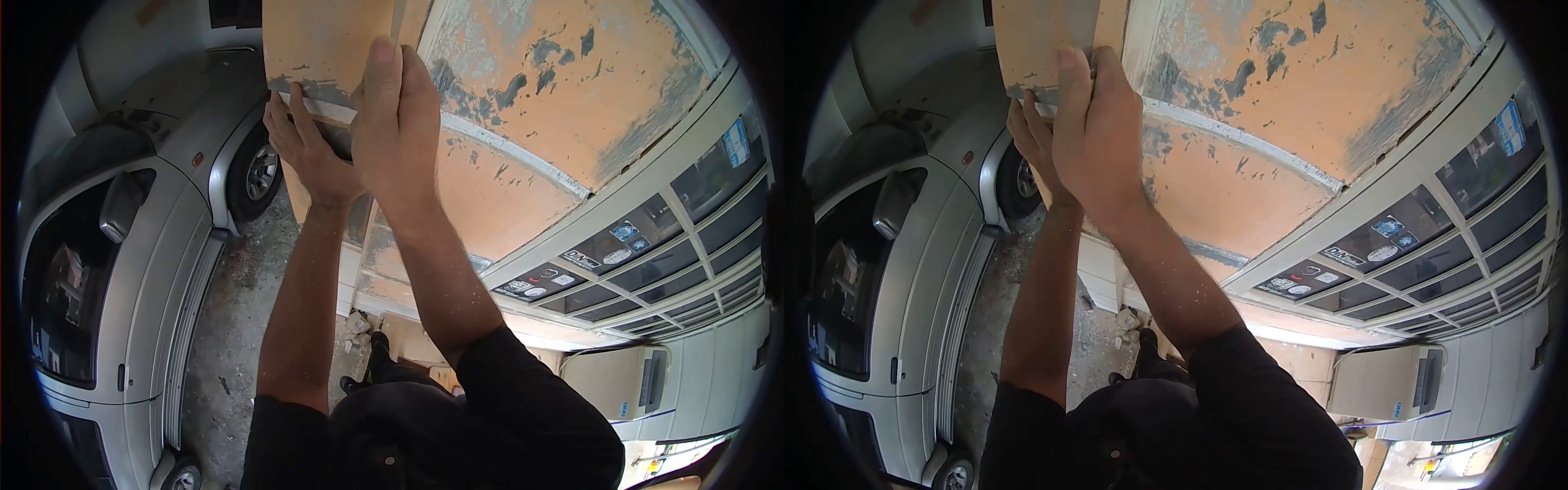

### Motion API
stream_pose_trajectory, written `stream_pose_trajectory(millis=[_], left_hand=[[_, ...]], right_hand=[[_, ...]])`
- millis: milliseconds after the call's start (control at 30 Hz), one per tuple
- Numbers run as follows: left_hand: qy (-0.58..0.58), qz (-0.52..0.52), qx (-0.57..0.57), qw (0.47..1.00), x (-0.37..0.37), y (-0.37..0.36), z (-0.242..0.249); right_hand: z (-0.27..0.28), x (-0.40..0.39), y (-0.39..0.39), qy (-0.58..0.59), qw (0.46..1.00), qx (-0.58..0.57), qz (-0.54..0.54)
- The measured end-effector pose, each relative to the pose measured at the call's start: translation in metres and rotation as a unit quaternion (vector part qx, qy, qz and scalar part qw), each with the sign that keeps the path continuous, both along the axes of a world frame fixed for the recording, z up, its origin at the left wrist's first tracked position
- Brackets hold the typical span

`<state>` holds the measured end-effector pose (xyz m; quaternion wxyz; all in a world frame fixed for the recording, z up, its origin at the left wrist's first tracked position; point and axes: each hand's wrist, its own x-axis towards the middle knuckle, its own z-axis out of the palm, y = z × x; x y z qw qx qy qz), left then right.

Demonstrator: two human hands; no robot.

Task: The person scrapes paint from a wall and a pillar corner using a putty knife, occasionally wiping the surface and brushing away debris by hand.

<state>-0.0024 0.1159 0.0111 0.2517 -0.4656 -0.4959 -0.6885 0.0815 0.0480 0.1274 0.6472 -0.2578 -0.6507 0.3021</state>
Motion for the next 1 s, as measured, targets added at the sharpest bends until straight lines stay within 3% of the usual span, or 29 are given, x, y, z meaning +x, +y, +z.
stream_pose_trajectory(millis=[67,133,233,333,467,533,567,633,700,767,867,933,1000], left_hand=[[-0.002,0.004,-0.015,1.000,-0.002,0.001,-0.002],[-0.003,0.005,-0.027,1.000,-0.002,-0.004,0.001],[0.007,-0.006,-0.028,1.000,0.000,-0.014,0.008],[-0.005,0.000,-0.032,0.999,-0.003,-0.006,0.002],[0.010,0.022,-0.032,0.999,-0.005,-0.007,0.000],[0.017,-0.015,-0.034,0.999,0.000,-0.023,0.008],[0.018,-0.007,-0.026,0.999,0.000,-0.027,0.012],[0.019,-0.028,-0.057,0.998,0.000,-0.036,0.015],[0.031,-0.038,-0.044,0.998,-0.007,-0.039,0.019],[0.046,-0.052,-0.026,0.997,-0.018,-0.037,0.026],[0.152,-0.034,0.104,0.982,-0.044,-0.024,0.051],[0.203,-0.118,0.218,0.947,-0.064,0.000,0.087],[0.189,-0.087,0.208,0.956,-0.071,0.021,0.133]], right_hand=[[-0.008,0.000,-0.003,0.014,1.000,0.005,0.025],[-0.060,0.007,-0.011,-0.021,0.999,-0.030,0.002],[-0.097,0.006,-0.011,-0.036,0.999,-0.010,-0.024],[-0.021,0.004,-0.008,0.020,0.996,-0.059,0.064],[-0.057,0.002,-0.002,0.005,0.999,-0.019,0.043],[-0.104,0.015,-0.017,-0.068,0.994,-0.081,0.035],[-0.101,0.018,-0.019,-0.068,0.994,-0.073,0.042],[-0.084,0.032,-0.024,0.068,0.957,-0.159,0.233],[-0.053,0.055,-0.026,-0.063,0.982,-0.062,0.169],[-0.033,0.072,-0.040,-0.049,0.982,0.023,0.181],[-0.019,0.110,-0.042,-0.149,0.975,0.099,0.133],[-0.010,0.125,-0.039,-0.315,0.933,0.176,0.009],[-0.011,0.121,-0.040,-0.317,0.931,0.170,-0.066]])
